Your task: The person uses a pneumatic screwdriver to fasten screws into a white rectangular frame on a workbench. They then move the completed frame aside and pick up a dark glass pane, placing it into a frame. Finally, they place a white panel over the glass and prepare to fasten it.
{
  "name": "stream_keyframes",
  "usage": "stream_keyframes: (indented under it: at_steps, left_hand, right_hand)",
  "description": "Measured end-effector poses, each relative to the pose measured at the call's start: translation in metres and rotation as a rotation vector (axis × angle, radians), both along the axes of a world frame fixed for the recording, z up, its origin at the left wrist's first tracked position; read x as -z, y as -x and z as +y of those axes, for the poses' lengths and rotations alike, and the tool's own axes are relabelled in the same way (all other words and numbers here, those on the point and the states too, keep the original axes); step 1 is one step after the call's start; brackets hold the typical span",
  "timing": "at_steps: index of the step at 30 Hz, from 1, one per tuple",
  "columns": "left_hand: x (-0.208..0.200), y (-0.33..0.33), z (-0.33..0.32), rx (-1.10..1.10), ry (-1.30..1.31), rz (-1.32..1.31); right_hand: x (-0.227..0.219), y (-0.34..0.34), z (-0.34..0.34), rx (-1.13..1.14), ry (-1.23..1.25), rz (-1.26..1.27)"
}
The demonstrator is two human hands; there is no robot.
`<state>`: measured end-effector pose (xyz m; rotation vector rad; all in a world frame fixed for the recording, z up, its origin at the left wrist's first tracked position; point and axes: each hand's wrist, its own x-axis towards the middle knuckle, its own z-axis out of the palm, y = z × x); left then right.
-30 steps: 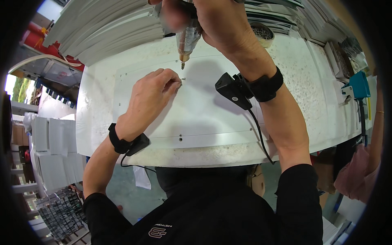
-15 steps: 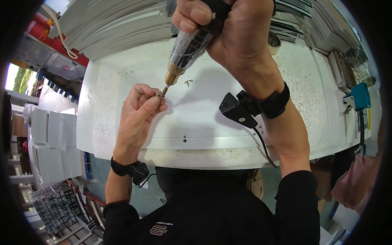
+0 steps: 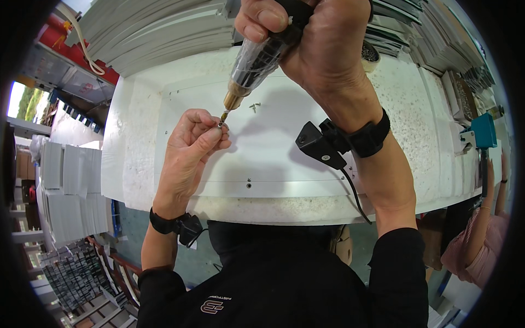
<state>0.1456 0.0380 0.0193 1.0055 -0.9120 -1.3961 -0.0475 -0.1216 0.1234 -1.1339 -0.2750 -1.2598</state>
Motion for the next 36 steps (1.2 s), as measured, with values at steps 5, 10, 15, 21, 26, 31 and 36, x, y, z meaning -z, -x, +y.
stream_keyframes:
  at_steps: [5,10,15,21,26,31,36]
  left_hand:
    - [-0.001,-0.002,0.004,0.031,-0.044,0.062]
    - [-0.008,-0.018,0.01,0.002,-0.102,-0.103]
    - [-0.01,-0.05,0.011,-0.132,-0.051,-0.398]
    - [-0.01,-0.106,-0.008,-0.233,0.058,-0.804]
    - [-0.001,-0.144,-0.035,-0.214,0.065,-0.934]
    - [0.016,-0.154,-0.046,-0.198,0.058,-0.959]
    - [0.015,-0.156,-0.046,-0.166,0.084,-0.959]
  right_hand:
    - [0.0,-0.002,0.005,-0.045,-0.015,-0.01]
    - [0.001,-0.027,0.015,-0.121,-0.082,-0.032]
    - [-0.029,-0.078,0.042,-0.01,-0.014,0.248]
    - [-0.032,-0.153,0.032,0.161,0.152,0.509]
    - [-0.009,-0.205,0.009,0.139,0.255,0.487]
    - [0.005,-0.222,0.003,0.171,0.24,0.545]
    - [0.003,-0.224,0.005,0.222,0.23,0.631]
